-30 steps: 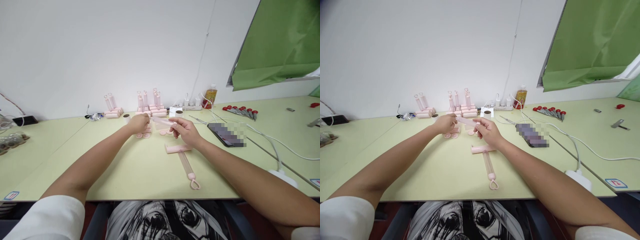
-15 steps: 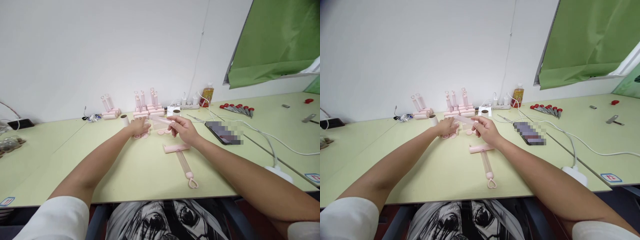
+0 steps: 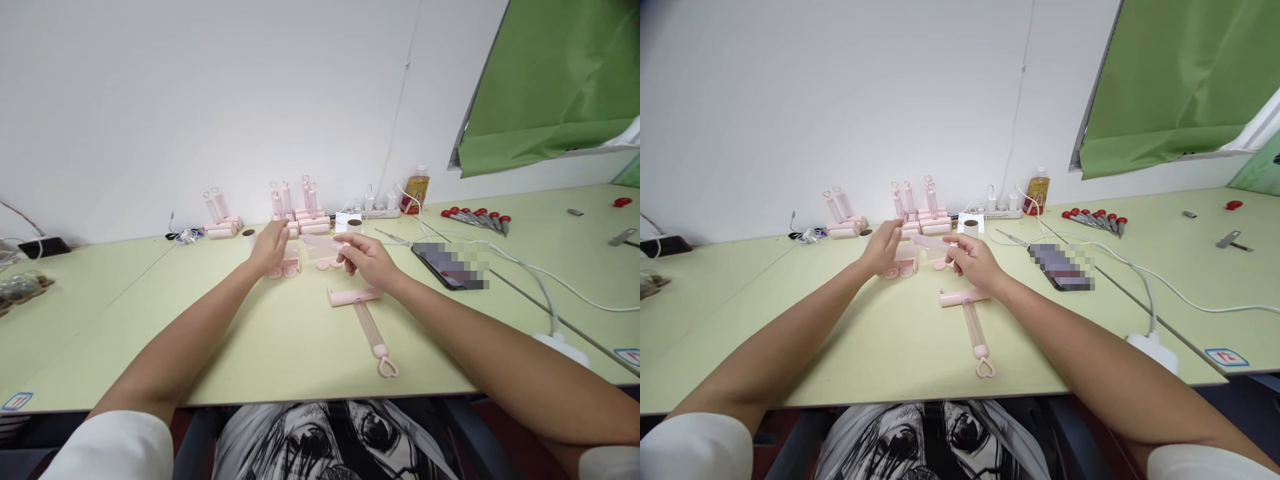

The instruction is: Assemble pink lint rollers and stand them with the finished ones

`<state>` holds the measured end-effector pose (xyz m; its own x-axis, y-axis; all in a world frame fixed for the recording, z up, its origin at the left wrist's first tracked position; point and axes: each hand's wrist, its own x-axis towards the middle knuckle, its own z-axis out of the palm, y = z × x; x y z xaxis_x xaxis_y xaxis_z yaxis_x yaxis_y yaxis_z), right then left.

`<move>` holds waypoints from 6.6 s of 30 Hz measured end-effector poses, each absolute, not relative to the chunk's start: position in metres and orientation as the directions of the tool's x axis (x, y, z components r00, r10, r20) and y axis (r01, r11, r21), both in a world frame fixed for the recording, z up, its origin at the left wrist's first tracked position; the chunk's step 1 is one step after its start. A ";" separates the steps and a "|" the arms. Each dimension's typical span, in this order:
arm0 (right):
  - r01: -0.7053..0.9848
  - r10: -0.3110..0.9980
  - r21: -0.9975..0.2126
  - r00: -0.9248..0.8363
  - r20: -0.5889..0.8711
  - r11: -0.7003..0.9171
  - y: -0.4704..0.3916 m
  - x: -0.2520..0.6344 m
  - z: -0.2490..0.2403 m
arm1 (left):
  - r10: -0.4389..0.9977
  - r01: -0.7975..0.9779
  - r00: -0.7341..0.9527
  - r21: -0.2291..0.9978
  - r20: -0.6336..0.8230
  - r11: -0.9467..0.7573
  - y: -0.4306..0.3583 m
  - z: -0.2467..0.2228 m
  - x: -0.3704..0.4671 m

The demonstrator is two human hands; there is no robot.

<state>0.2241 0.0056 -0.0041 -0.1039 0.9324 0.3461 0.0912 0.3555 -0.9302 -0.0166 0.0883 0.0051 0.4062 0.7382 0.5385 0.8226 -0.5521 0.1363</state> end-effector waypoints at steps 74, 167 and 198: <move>0.095 0.825 -0.964 -0.543 0.158 0.248 -0.012 0.206 -0.016 | 0.564 0.602 0.630 0.123 0.534 -0.789 -0.002 -0.025 0.018; 0.261 0.843 -0.880 -0.481 0.239 0.398 -0.012 0.205 -0.028 | 0.853 0.899 -0.039 0.392 0.520 -0.198 0.090 0.007 -0.100; 0.311 0.826 -0.834 -0.497 0.266 0.456 -0.011 0.203 -0.028 | 0.737 0.847 0.005 0.389 0.676 -0.363 0.106 -0.019 -0.095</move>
